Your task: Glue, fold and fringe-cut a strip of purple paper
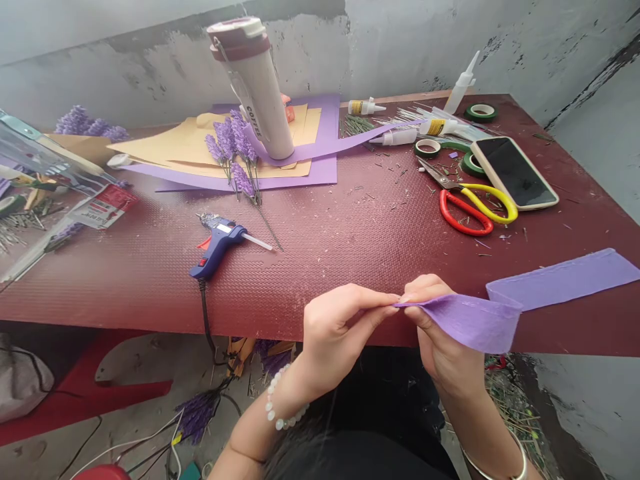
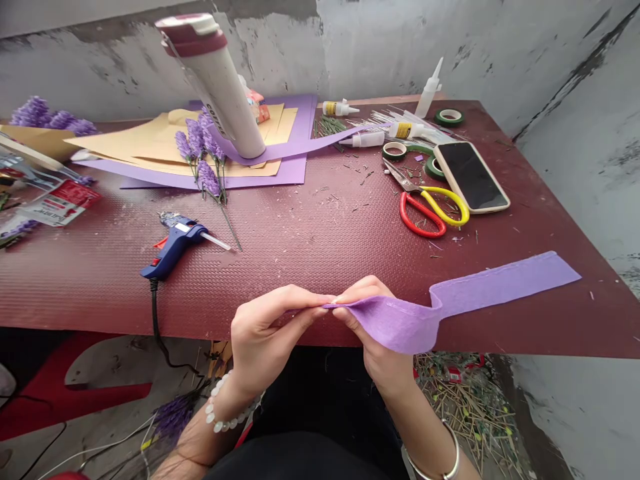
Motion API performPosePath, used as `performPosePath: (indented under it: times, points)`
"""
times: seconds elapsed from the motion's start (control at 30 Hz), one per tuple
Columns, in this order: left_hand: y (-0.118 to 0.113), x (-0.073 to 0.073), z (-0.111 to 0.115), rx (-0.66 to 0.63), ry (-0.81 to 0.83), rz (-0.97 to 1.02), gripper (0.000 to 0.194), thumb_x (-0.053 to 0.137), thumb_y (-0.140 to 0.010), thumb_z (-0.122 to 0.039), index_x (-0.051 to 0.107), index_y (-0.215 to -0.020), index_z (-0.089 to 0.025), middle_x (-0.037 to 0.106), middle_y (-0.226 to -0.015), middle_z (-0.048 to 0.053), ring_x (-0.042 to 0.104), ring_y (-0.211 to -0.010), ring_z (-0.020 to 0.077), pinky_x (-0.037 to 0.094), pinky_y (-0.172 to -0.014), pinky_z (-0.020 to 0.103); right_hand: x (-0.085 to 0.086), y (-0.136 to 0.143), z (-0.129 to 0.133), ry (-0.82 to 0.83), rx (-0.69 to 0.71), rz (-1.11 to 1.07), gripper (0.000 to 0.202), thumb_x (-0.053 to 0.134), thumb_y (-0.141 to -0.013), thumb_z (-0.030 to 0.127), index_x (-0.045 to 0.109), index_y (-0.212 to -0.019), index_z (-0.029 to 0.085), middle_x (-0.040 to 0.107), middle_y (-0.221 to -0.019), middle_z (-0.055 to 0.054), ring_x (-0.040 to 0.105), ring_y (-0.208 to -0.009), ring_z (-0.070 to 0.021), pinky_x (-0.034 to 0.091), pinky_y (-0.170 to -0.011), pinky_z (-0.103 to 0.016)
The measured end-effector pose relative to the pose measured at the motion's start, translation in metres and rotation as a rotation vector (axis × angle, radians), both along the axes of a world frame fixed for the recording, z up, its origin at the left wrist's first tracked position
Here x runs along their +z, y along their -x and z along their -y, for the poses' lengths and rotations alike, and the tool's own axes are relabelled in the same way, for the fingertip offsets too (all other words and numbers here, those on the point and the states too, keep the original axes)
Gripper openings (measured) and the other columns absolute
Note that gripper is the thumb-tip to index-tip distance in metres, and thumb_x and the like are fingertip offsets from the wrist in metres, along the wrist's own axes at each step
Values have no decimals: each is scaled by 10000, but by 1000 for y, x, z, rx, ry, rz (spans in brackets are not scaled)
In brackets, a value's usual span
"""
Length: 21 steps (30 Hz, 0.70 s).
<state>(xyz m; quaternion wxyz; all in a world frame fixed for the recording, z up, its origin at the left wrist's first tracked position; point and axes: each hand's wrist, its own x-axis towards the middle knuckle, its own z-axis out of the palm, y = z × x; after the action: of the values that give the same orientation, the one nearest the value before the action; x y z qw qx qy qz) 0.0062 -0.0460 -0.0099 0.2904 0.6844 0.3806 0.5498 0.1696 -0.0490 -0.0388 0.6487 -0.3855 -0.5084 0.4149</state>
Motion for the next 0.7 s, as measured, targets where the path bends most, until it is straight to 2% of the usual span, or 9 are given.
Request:
performPosePath:
  times: [0.2, 0.33, 0.4, 0.53, 0.6, 0.7]
  points:
    - [1, -1, 1, -33, 101, 42, 144, 826, -982, -69, 885, -1005, -199, 916, -976, 15, 884, -850, 146, 690, -842, 175, 3, 2, -2, 45, -6, -85, 111, 931, -919, 415, 867, -862, 343, 752, -786, 38, 670, -736, -159, 536, -687, -323]
    - [1, -1, 0, -94, 263, 158, 165, 819, -989, -80, 901, -1030, -218, 919, -1026, 13, 894, -920, 156, 700, -893, 183, 8, 3, -3, 91, -44, -149, 158, 971, -864, 449, 870, -821, 336, 738, -755, 29, 671, -723, -165, 550, -688, -325]
    - [2, 0, -2, -135, 382, 248, 182, 872, -962, -131, 899, -1115, -226, 917, -1104, 26, 894, -1003, 178, 713, -923, 210, 11, 3, -4, 131, -73, -194, 199, 1001, -822, 468, 861, -791, 329, 718, -740, 35, 663, -730, -156, 547, -707, -311]
    - [4, 1, -4, -205, 571, 350, 436, 1001, -859, -317, 868, -1264, -225, 903, -1202, 76, 888, -1062, 248, 750, -877, 293, 16, 3, -6, 204, -102, -262, 273, 1044, -751, 480, 827, -743, 314, 684, -718, 47, 633, -725, -143, 535, -710, -293]
    - [5, 1, -5, -245, 602, 350, 427, 999, -862, -378, 877, -1238, -217, 898, -1223, 88, 892, -1036, 256, 749, -886, 313, 16, 3, -6, 212, -102, -272, 290, 1050, -737, 483, 818, -731, 310, 677, -710, 48, 626, -717, -142, 543, -713, -294]
    - [5, 1, -4, -263, 570, 287, 295, 949, -921, -390, 905, -1149, -207, 908, -1172, 81, 895, -1001, 241, 725, -920, 293, 15, 3, -7, 213, -101, -255, 320, 1046, -736, 508, 802, -722, 301, 668, -708, 46, 620, -709, -147, 547, -699, -306]
